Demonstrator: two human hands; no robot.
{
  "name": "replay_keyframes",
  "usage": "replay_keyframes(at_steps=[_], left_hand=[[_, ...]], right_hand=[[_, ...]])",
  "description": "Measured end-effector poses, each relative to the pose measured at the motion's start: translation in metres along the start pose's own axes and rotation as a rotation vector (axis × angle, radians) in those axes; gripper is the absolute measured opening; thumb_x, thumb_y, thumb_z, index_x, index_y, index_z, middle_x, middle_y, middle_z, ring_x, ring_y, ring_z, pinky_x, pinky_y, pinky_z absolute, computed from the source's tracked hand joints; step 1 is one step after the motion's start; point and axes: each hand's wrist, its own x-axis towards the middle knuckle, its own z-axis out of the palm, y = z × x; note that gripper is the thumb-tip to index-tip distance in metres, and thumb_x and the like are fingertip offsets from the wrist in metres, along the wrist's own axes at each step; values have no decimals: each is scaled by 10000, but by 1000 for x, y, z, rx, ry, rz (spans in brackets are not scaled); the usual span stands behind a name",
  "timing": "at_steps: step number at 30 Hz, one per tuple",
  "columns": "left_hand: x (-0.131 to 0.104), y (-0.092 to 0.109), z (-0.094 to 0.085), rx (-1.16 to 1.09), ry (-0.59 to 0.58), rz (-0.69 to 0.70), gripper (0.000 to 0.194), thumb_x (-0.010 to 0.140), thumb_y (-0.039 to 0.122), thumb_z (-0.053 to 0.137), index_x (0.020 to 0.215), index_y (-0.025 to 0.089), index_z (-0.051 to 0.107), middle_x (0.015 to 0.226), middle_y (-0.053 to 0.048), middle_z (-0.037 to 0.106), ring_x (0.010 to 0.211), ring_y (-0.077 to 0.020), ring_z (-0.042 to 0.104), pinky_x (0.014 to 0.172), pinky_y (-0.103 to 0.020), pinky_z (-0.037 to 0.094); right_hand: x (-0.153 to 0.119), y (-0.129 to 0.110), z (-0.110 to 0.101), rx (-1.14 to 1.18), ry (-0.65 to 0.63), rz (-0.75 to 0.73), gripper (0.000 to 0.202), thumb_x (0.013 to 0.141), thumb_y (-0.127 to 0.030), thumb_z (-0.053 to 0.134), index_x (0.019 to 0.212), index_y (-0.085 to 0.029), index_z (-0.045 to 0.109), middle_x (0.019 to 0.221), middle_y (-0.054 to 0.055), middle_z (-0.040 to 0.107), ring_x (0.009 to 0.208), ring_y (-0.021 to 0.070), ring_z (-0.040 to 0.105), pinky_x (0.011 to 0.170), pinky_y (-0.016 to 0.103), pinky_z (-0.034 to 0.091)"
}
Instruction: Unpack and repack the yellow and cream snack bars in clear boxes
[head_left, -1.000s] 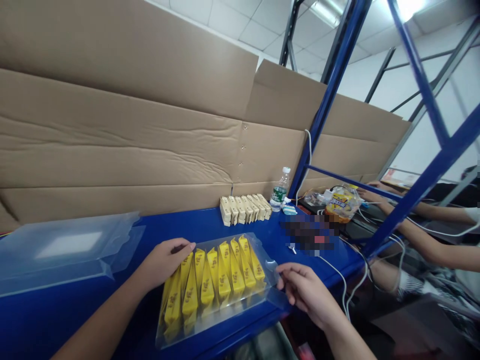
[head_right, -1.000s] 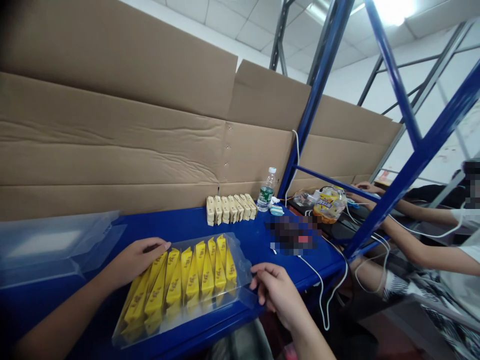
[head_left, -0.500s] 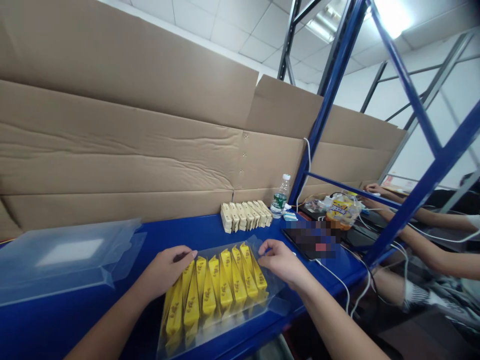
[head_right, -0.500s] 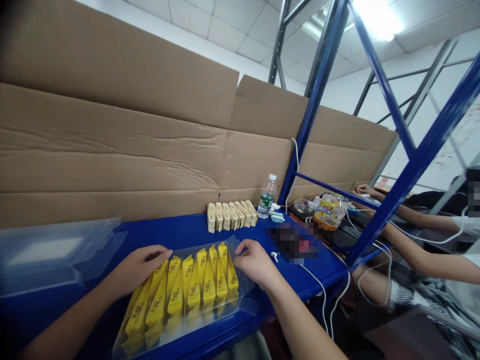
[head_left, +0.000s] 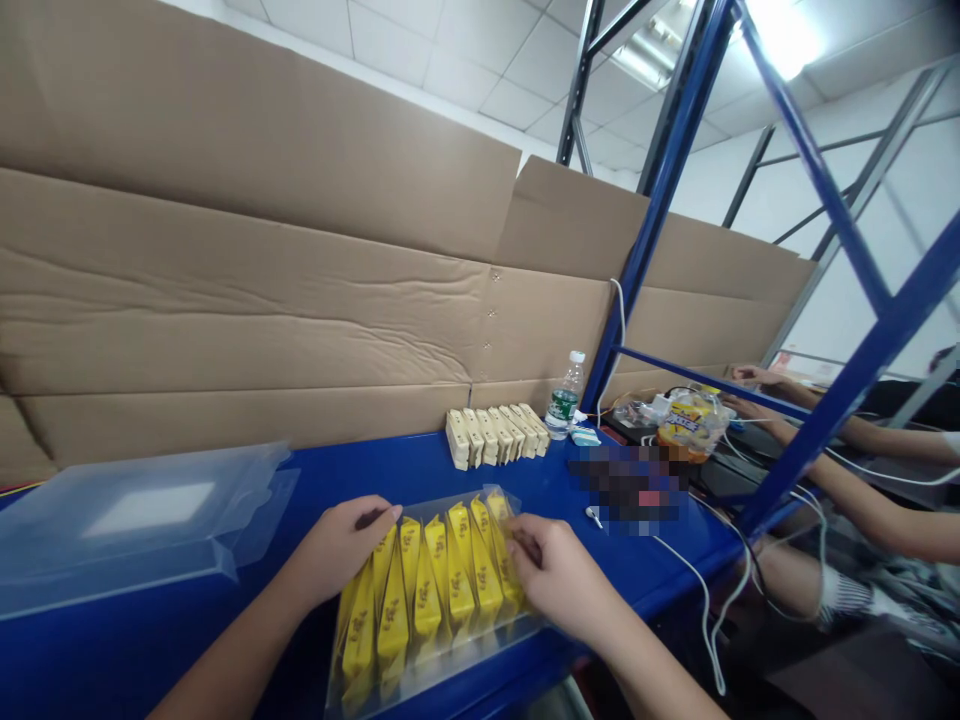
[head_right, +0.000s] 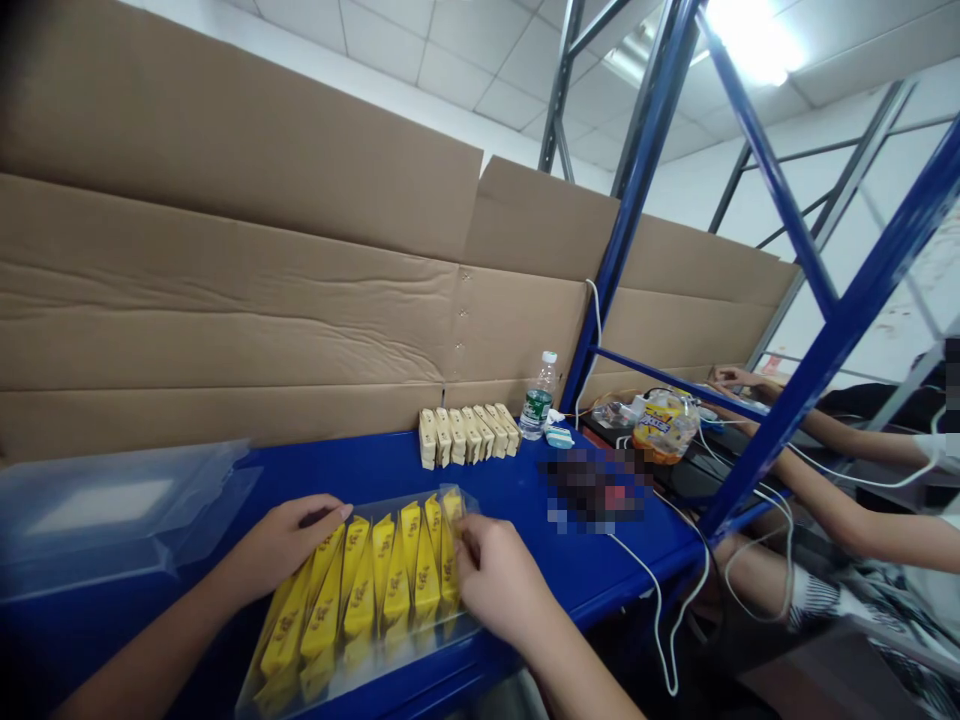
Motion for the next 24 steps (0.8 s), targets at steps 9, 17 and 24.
replay_keyframes(at_steps=[9,17,24], left_hand=[[3,-6,1,7,-59,-24,500,835,652,468,841,222,721,860,-26,728,878,-260,630,747,-316,445],[5,-8,1,4,-97,-63,526,840,675,442,865,218,701,898,-32,718,906,-266,622,761,-327,426],[5,-9,1,6,-108,-53,523,849,672,439,881,224,707,914,-28,729,916,-264,632,784,-331,435]], right_hand=[[5,8,-19,299,59,134,337,835,-412,577,1079,-180,594,683,-37,519,588,140,490,554,262,400],[11,35,-23,480,-42,267,600,783,-552,722,1242,-181,612,1202,109,689,1119,256,637,967,372,489],[25,36,-18,724,-257,310,954,667,-635,807,1454,-214,469,1553,125,436,1405,292,443,1164,415,338]])
